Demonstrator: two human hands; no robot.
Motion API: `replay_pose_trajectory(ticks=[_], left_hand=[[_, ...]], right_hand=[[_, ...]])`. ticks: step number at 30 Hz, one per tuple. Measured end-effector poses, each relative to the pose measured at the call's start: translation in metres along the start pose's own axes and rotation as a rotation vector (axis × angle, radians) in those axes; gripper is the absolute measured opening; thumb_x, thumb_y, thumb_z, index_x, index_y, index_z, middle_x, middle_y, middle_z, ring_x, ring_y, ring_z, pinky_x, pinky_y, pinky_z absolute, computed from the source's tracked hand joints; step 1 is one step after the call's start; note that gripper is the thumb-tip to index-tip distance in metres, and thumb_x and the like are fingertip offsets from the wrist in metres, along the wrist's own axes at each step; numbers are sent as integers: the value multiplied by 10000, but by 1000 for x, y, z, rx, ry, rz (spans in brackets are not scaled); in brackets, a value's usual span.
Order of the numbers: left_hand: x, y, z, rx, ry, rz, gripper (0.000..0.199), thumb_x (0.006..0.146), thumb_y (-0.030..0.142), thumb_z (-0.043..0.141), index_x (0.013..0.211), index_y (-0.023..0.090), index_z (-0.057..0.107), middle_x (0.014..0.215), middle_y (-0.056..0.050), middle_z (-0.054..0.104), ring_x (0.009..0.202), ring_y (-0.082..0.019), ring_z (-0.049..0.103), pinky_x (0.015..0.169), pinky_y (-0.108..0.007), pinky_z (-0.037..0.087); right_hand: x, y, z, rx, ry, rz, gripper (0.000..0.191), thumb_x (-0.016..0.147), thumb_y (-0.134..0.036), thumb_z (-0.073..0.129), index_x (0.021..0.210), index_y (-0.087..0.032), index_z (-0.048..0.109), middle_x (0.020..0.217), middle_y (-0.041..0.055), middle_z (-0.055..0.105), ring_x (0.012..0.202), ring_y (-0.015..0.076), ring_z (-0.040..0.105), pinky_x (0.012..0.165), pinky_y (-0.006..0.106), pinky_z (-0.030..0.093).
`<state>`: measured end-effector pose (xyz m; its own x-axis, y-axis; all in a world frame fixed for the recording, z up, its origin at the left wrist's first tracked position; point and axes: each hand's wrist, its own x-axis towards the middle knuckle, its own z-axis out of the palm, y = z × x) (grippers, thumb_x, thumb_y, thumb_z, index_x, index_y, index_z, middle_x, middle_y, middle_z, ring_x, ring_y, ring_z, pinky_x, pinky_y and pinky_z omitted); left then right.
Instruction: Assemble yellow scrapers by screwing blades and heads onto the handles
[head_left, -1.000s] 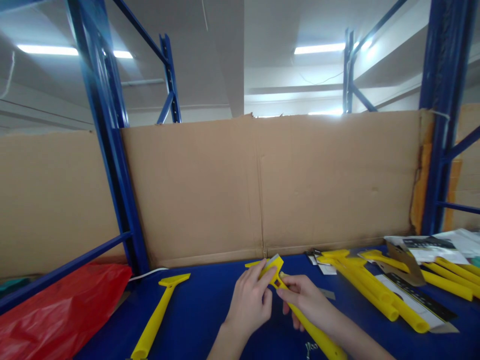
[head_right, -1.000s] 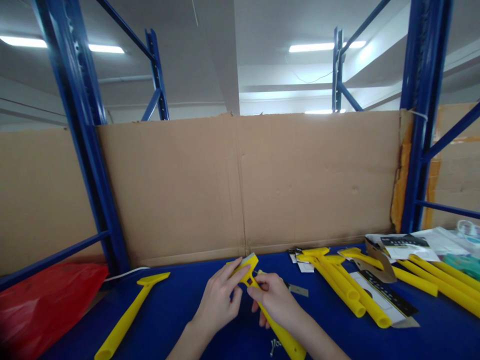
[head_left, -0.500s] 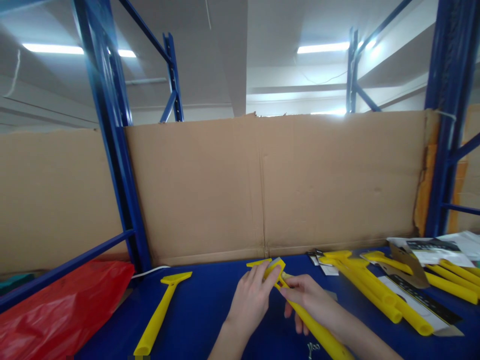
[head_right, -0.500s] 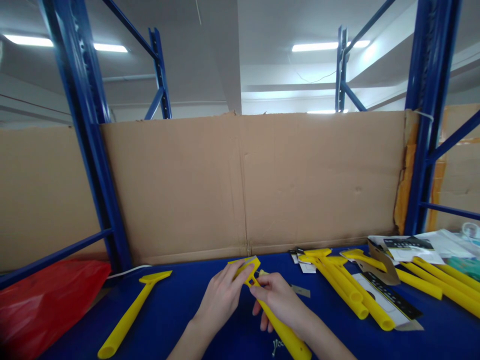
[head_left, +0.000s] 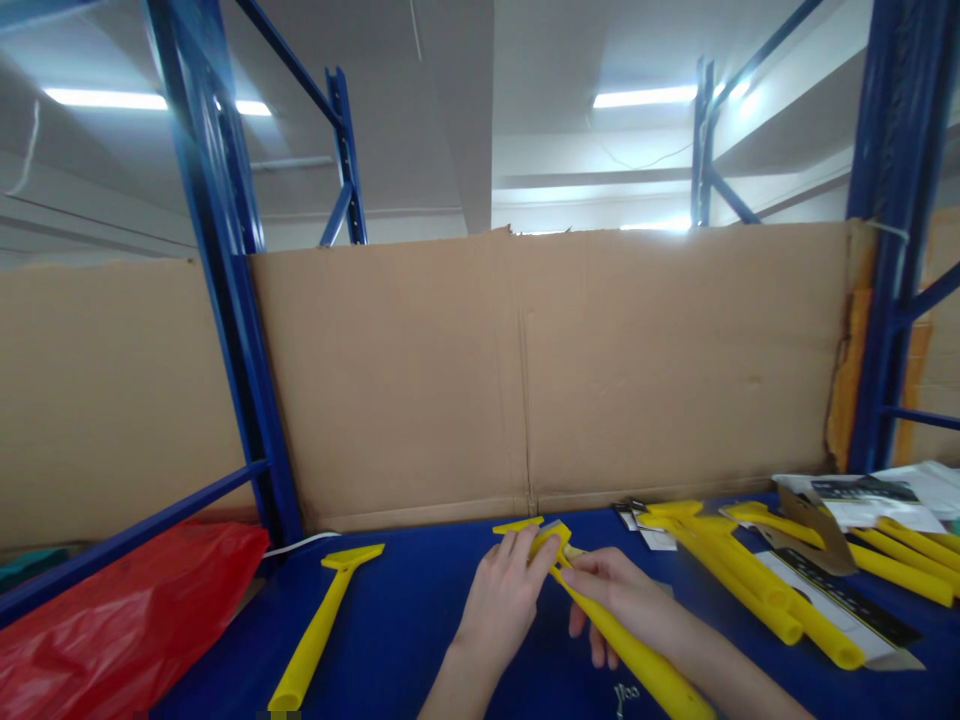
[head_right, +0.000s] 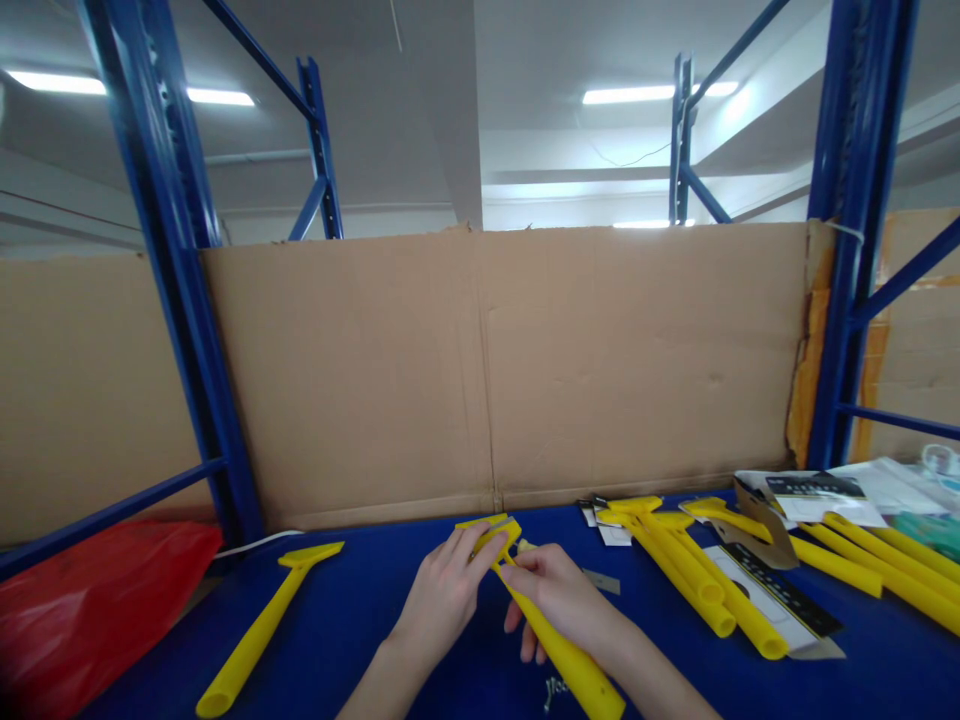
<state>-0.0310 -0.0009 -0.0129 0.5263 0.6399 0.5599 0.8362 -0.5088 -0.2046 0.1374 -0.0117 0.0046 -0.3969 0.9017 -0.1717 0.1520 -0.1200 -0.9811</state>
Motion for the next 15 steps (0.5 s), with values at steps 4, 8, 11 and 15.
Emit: replay_pose_trajectory(ticks=[4,8,11,15], left_hand=[[-1,0,0,-72,-45,-105,626,754,-52,375,1274,276,489,1214,-51,583,1053,-171,584,800,-267,542],[-3,-7,8,-247,0,-260,567,800,-16,355,1267,265,512,1154,-53,617,1020,-164,606,801,-257,528],[-4,-15,18,-481,77,-451,453,848,53,353,1218,214,559,1114,-72,637,965,-180,628,833,-300,511],[1,-19,26,-934,62,-762,341,865,163,419,1162,148,587,995,-82,667,797,-165,639,721,-289,526]], right_hand=[[3,-8,-9,73,12,17,427,836,-528,394,941,-143,548,544,16,644,345,124,564,319,197,399],[2,-12,-21,2,144,-32,360,805,-448,431,968,-159,572,555,-4,629,365,99,550,326,167,347],[-4,-11,-29,-266,148,-72,227,744,-339,518,863,-165,599,552,-30,605,337,59,482,301,143,261],[-16,-12,-32,-547,-71,23,206,633,-169,542,810,-174,648,553,-50,593,334,44,446,306,134,233]])
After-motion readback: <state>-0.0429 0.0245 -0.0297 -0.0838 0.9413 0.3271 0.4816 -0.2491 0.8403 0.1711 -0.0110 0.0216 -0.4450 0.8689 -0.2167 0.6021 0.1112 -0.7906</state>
